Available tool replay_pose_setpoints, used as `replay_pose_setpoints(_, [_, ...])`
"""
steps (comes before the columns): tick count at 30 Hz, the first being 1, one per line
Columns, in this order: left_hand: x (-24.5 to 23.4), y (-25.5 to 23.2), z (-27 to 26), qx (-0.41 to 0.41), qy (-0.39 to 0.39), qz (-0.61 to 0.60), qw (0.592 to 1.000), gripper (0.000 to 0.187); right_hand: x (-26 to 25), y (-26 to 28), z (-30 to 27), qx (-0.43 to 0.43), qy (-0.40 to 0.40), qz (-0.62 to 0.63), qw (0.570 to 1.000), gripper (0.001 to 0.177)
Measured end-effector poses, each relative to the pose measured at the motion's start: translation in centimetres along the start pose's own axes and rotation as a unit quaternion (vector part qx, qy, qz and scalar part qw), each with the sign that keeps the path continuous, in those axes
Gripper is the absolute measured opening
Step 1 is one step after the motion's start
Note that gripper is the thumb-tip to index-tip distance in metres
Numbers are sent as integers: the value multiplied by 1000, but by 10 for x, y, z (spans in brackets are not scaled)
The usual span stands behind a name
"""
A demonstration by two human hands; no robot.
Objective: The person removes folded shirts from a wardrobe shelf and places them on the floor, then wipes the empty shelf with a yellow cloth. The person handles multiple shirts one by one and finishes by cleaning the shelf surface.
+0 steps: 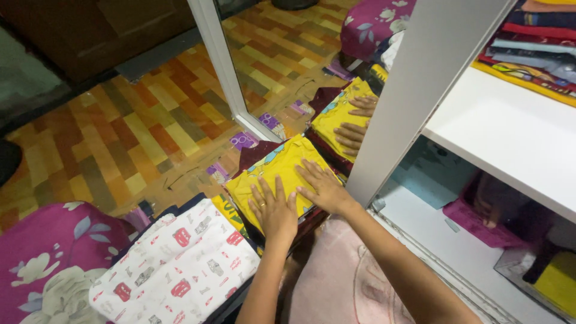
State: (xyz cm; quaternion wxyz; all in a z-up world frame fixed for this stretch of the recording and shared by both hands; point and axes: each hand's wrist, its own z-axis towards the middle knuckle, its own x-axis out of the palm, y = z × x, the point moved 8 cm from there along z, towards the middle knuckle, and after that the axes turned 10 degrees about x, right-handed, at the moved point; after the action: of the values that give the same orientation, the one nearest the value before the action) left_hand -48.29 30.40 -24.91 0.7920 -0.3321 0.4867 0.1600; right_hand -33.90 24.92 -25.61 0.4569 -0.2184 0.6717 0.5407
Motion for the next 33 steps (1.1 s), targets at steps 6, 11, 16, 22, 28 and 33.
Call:
replay_pose_setpoints(6, [-19, -10, 1, 11, -26, -11, 1000, 65, -19, 2, -17, 14, -20, -5, 1000, 71])
replay_pose_setpoints(11, [-44, -29, 2, 40, -44, -27, 998, 64, -46, 13, -32, -14, -79, -9, 997, 67])
replay_pose_setpoints(16, [-69, -58, 0, 62, -59, -37, 996, 57, -78, 19, -52, -3, -112, 63, 992, 56])
replay_pose_setpoints(22, [-106, -124, 0, 155, -126, -113, 973, 45, -133, 21, -99, 17, -162, 239, 957, 45])
replay_pose_setpoints(28, [-137, -214, -3, 285, -153, -229, 918, 35, -203, 10, -155, 12, -180, 339, 923, 43])
replay_pose_setpoints(33, [-145, -285, -3, 361, -131, -280, 880, 34, -264, -11, -206, 23, -220, 385, 896, 43])
